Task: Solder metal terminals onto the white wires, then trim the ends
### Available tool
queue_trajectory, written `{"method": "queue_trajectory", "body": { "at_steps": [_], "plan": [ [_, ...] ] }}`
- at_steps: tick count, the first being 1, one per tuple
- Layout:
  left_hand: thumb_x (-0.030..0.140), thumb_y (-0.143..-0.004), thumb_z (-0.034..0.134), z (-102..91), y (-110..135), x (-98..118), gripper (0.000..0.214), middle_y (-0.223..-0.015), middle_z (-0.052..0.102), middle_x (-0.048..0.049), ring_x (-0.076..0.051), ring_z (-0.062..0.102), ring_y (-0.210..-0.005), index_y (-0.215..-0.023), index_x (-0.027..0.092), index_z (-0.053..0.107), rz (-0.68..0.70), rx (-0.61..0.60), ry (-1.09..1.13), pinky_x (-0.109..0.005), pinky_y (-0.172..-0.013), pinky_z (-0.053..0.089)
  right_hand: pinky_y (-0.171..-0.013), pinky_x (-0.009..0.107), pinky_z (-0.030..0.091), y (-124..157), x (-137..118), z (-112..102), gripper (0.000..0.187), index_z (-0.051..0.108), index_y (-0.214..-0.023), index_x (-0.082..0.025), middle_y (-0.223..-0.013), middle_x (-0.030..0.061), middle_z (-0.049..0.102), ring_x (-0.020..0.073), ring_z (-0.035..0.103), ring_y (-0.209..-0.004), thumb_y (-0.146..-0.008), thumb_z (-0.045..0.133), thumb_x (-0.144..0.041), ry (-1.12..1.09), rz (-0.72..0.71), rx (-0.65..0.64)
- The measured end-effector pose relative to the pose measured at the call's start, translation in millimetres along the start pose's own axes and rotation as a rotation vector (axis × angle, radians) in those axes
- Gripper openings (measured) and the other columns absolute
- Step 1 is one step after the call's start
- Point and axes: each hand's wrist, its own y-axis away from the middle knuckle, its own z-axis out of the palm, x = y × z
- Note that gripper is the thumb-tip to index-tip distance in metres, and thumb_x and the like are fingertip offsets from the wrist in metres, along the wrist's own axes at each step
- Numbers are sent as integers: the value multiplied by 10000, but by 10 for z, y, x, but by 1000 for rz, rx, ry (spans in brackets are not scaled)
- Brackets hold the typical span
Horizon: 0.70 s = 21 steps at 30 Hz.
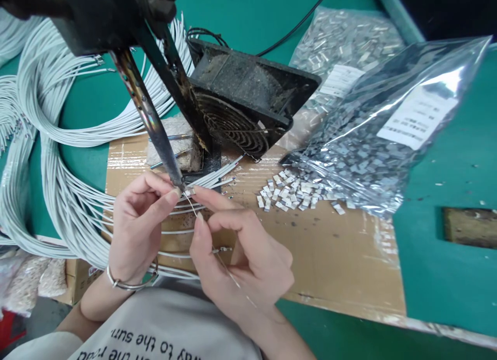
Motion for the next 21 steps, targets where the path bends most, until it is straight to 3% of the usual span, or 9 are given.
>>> {"method": "queue_trajectory", "body": {
  "at_steps": [9,14,21],
  "plan": [
    [188,-900,800,-14,-10,3,136,-945,743,-25,-121,599,-723,-786,208,728,-6,-13,4,-244,-631,465,-787,336,689,-19,-13,-4,188,644,-863,-242,-1106,59,839,250,830,-964,-882,725,-73,24,-77,13],
    [194,-880,808,-21,-19,4,130,-936,750,-32,-136,620,-763,-775,204,731,-18,-1,-19,-253,-695,490,-810,409,704,-12,5,-2,174,635,-841,-254,-1141,82,832,287,823,-982,-900,745,-134,28,-54,8],
    [207,-885,803,-6,-20,10,127,-949,755,-31,-115,581,-678,-779,204,734,-17,3,-18,-245,-604,449,-820,403,705,-19,-12,-5,169,640,-842,-259,-1132,81,833,280,819,-985,-913,752,-154,64,-53,20]
  ]
}}
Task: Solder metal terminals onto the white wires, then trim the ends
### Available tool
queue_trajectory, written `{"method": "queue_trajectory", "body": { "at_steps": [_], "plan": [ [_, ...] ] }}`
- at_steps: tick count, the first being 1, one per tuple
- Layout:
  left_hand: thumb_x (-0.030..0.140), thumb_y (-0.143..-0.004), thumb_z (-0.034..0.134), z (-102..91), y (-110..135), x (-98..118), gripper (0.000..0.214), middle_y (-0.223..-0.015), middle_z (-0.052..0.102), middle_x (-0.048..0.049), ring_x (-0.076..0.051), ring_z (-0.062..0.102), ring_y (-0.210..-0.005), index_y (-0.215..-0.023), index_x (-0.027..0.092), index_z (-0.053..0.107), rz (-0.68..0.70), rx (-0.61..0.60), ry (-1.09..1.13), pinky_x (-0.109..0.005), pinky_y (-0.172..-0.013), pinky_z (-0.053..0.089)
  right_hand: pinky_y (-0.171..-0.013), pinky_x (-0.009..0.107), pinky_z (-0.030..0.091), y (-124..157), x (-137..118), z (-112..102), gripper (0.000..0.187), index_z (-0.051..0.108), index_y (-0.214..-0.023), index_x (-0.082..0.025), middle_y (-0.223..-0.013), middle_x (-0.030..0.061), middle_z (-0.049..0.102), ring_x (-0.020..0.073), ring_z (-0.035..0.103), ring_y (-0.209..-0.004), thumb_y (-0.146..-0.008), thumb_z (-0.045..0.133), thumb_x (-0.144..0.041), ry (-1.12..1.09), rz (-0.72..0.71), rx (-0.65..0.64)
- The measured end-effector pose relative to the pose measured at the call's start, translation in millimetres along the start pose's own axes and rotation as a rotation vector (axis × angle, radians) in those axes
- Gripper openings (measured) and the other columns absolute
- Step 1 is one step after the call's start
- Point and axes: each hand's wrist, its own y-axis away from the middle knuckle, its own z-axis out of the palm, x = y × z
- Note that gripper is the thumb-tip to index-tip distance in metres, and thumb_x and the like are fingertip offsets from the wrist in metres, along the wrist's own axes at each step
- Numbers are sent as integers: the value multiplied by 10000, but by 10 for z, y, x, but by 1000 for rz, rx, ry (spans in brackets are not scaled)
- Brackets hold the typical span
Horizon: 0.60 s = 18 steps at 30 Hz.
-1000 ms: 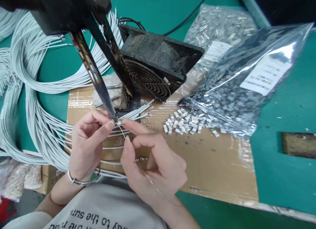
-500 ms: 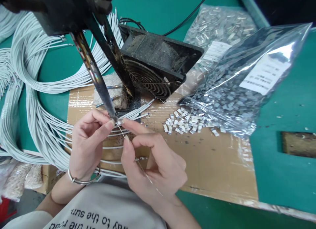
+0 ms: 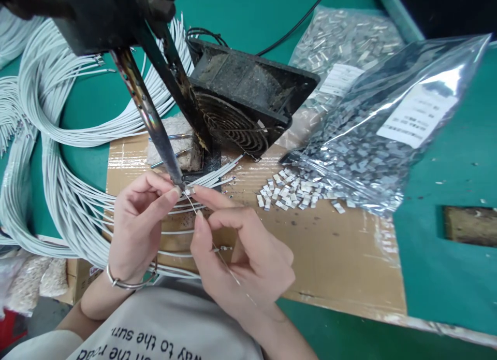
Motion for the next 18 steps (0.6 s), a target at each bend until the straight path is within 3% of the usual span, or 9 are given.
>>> {"method": "queue_trajectory", "body": {
  "at_steps": [13,18],
  "plan": [
    [206,-896,801,-2,9,-11,122,-960,756,-25,-96,542,-631,-790,207,740,6,-7,20,-237,-568,428,-878,408,689,-14,-15,1,172,652,-853,-254,-1123,69,835,259,817,-976,-918,736,-119,12,-24,-9],
    [175,-895,798,-1,10,-10,123,-933,750,-15,-84,523,-629,-786,197,745,27,-10,34,-218,-575,425,-774,359,696,-10,-1,-6,163,658,-842,-240,-1120,77,835,257,821,-954,-899,771,-137,-10,-8,3]
  ]
}}
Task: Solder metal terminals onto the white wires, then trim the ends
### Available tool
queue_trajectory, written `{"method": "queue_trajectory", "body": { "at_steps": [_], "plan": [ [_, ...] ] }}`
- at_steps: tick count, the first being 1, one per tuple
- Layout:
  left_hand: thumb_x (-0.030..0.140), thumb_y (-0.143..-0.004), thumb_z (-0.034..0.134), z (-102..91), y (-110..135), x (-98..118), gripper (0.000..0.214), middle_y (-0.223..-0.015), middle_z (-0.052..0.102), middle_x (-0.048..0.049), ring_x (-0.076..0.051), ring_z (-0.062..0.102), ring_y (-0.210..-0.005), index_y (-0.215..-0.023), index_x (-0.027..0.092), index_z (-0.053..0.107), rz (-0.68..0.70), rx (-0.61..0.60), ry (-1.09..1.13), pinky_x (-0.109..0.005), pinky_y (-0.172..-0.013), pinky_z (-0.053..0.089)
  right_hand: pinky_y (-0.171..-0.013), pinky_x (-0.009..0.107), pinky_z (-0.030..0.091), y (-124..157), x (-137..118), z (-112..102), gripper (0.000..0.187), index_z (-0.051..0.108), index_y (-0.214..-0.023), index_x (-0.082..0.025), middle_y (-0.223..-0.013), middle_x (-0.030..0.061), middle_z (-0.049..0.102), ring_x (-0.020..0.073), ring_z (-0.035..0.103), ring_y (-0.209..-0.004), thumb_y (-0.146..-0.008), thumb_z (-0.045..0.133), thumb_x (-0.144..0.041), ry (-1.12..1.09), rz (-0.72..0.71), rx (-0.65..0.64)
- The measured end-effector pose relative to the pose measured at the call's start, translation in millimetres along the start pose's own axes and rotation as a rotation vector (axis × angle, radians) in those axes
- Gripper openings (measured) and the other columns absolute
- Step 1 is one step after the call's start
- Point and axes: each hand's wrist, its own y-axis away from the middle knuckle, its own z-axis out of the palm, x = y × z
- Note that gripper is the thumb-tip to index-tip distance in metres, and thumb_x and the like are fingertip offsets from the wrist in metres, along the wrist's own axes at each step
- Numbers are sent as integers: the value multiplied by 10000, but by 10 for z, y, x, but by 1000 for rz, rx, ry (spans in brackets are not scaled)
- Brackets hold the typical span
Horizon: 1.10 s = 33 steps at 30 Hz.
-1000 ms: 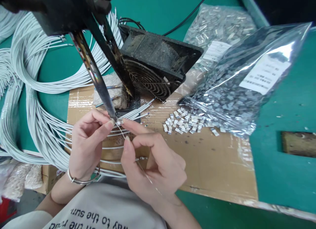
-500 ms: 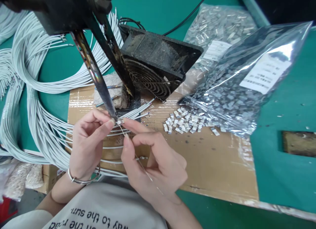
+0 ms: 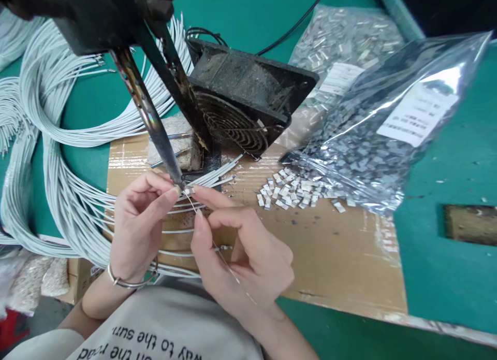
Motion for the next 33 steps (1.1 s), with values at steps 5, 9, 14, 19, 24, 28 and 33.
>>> {"method": "queue_trajectory", "body": {
  "at_steps": [5,9,14,19,24,28,33],
  "plan": [
    [136,-895,788,-10,-12,-7,127,-907,740,3,-82,553,-701,-789,194,751,-4,-11,6,-196,-665,457,-686,357,691,-1,19,-3,167,653,-845,-244,-1130,94,832,289,820,-978,-894,780,-148,-58,1,-19],
    [134,-891,793,-24,-19,-12,128,-884,730,9,-87,575,-746,-788,195,751,-15,-13,4,-189,-716,469,-762,381,690,1,23,5,161,646,-855,-240,-1126,94,831,280,817,-989,-916,736,-122,-56,11,-23],
    [137,-888,799,-33,2,-24,126,-894,730,4,-83,569,-724,-785,191,749,-22,-20,-9,-191,-696,473,-880,375,665,40,55,16,171,648,-879,-235,-1082,59,833,241,810,-1011,-920,720,-85,-108,14,-17],
    [161,-899,799,-72,72,-42,115,-924,725,-6,-70,550,-689,-798,185,749,-98,-76,23,-184,-635,458,-831,316,626,35,111,-15,118,669,-1088,-245,-1051,22,803,180,790,-944,-1003,653,-164,-41,53,52],
    [220,-939,783,-161,201,-53,88,-931,698,-4,-58,530,-686,-862,189,755,-153,-164,5,-167,-624,451,-682,283,517,-6,130,-53,196,648,-856,-231,-759,-20,663,131,615,-703,-1046,606,-250,158,-13,-168],
    [206,-960,757,-234,321,-44,20,-812,668,14,-72,556,-703,-940,207,757,-114,-231,-81,-163,-659,473,-614,263,455,38,102,-58,195,614,-825,-228,-735,-38,625,111,558,-666,-1013,647,-187,87,-33,-195],
    [239,-965,760,-301,459,-37,40,-746,684,24,-63,564,-644,-944,206,749,-98,-243,-145,-161,-612,456,-621,280,452,129,35,-87,191,618,-828,-232,-729,-34,622,121,576,-680,-1004,653,-167,72,-83,-168]
  ]
}}
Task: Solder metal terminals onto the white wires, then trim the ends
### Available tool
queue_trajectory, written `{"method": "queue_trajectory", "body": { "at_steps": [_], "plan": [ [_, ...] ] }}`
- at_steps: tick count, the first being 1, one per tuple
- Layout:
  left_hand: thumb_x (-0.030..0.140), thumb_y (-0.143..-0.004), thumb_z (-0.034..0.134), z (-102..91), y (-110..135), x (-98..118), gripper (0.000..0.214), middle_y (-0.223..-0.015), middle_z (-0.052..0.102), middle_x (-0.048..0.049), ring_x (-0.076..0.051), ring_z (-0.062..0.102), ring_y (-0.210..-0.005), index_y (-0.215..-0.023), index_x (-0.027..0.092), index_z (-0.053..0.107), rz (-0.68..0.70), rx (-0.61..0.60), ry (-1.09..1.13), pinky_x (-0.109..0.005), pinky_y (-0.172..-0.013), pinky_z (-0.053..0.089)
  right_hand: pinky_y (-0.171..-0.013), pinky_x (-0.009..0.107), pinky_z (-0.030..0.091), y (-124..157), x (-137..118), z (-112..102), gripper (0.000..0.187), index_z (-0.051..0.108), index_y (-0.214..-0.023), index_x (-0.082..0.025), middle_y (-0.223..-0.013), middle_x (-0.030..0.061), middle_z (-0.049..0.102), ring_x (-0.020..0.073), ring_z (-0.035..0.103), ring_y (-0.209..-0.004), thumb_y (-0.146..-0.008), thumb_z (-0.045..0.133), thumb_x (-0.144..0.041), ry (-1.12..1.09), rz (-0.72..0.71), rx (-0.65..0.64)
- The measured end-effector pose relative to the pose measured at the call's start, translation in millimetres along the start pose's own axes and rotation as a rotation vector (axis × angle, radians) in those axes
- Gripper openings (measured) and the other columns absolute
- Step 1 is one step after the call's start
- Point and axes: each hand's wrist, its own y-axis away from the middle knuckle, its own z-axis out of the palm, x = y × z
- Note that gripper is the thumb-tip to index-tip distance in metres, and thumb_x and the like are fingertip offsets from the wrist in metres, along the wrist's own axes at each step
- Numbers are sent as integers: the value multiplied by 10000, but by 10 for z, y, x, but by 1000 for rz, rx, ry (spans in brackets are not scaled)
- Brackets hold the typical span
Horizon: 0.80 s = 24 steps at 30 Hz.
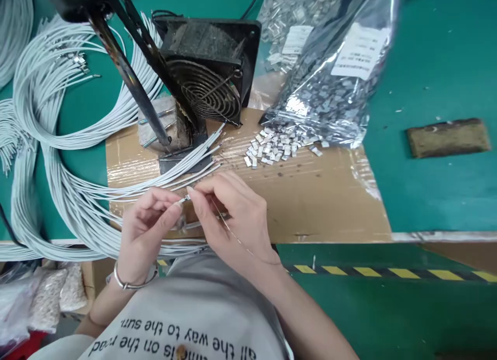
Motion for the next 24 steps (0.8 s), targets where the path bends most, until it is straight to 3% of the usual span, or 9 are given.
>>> {"method": "queue_trajectory", "body": {
  "at_steps": [8,24],
  "plan": [
    [314,-993,720,-15,137,-29,140,-679,649,23,-72,521,-551,-934,188,733,-15,-26,46,-196,-545,455,-626,276,459,87,-59,10,202,615,-812,-231,-729,-35,627,118,581,-686,-998,651,-159,-23,-15,11],
    [349,-937,771,4,161,-35,166,-652,690,-5,-93,537,-509,-910,189,735,-4,17,-36,-212,-480,448,-579,276,488,126,-17,6,216,657,-771,-239,-693,-32,655,124,597,-619,-984,678,-215,-123,87,11]
  ]
}}
